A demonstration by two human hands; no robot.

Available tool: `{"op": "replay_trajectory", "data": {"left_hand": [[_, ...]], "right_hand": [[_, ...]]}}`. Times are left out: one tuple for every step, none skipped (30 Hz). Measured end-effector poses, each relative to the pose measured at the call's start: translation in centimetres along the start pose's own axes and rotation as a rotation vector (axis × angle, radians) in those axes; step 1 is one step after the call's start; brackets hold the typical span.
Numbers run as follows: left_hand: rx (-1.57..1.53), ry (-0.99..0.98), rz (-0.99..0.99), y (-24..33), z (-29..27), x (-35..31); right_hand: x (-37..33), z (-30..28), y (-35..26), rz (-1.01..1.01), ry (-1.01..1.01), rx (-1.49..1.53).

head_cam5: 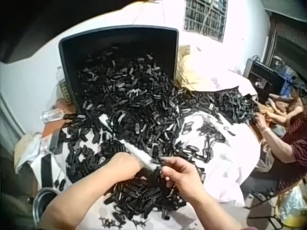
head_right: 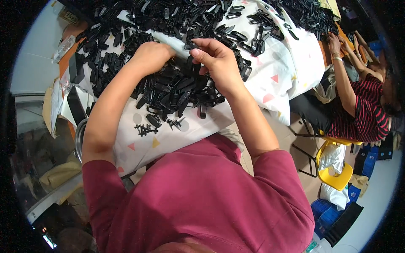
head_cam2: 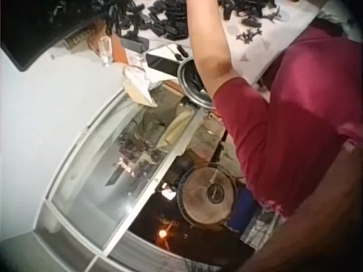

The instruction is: Assembling small black plastic components together by hand at a table.

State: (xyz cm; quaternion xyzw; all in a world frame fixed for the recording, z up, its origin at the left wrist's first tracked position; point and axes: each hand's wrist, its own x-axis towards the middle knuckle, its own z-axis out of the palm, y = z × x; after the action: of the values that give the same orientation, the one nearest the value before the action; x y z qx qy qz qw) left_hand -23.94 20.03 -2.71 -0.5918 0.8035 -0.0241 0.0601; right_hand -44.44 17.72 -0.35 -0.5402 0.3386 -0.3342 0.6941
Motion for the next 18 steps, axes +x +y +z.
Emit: {"op": "replay_trajectory", "data": {"left_hand": [[-0.012, -0.029, -0.028, 0.1, -0.5, 0.0], [-0.025, -0.058, -0.058, 0.1, -1.0, -0.1], [-0.024, -0.057, -0.065, 0.1, -1.3, -0.6], [-0.327, 0.148, -0.127, 0.1, -1.6, -1.3], [-0.631, 0.355, -0.187, 0.2, -1.9, -2.0], [-0.964, 0.431, -0.199, 0.3, -1.9, -2.7], [-0.963, 0.433, -0.194, 1.1, -2.4, -3.1], [-1.155, 0.514, -0.202, 2.2, -3.1, -3.9], [-1.347, 0.595, -0.208, 3.2, -3.6, -4.4], [-1.418, 0.612, -0.217, 3.9, -3.9, -4.8], [-1.417, 0.615, -0.221, 4.3, -4.0, -5.1], [-1.492, 0.651, -0.230, 4.7, -4.2, -5.4], [-1.566, 0.691, -0.238, 5.0, -4.4, -5.6], [-1.548, 0.763, -0.197, 5.2, -4.3, -5.6], [-1.546, 0.767, -0.198, 5.1, -4.6, -5.7], [-1.508, 0.750, -0.173, 5.0, -4.8, -5.8], [-1.470, 0.733, -0.148, 5.0, -5.0, -5.9], [-1.473, 0.732, -0.145, 5.1, -5.1, -6.0]], "right_hand": [[-0.1, 0.1, -0.1, -0.012, 0.001, -0.004], [-0.4, 0.1, -0.2, -0.014, -0.005, -0.004], [-0.7, 0.2, -0.2, -0.058, 0.012, -0.081], [-1.1, 0.3, -0.3, -0.103, 0.036, -0.155], [-1.5, 0.5, -0.3, -0.106, 0.035, -0.154], [-1.8, 0.9, -0.2, -0.197, 0.045, -0.216], [-2.0, 1.1, -0.2, -0.289, 0.059, -0.281], [-2.0, 1.6, -0.5, -0.379, 0.081, -0.263], [-1.9, 1.6, -0.7, -0.379, 0.077, -0.262], [-1.9, 1.8, -0.8, -0.479, 0.055, -0.347], [-1.8, 1.9, -1.0, -0.581, 0.033, -0.431], [-1.8, 2.1, -1.1, -0.606, 0.045, -0.427], [-1.8, 2.1, -1.2, -0.609, 0.040, -0.426], [-1.7, 2.0, -1.4, -0.724, 0.022, -0.520], [-1.7, 1.9, -1.5, -0.839, 0.006, -0.614], [-1.7, 2.0, -1.7, -0.815, 0.004, -0.575], [-1.8, 2.0, -1.8, -0.815, 0.005, -0.578], [-2.2, 2.2, -1.9, -0.769, 0.038, -0.508]]}}
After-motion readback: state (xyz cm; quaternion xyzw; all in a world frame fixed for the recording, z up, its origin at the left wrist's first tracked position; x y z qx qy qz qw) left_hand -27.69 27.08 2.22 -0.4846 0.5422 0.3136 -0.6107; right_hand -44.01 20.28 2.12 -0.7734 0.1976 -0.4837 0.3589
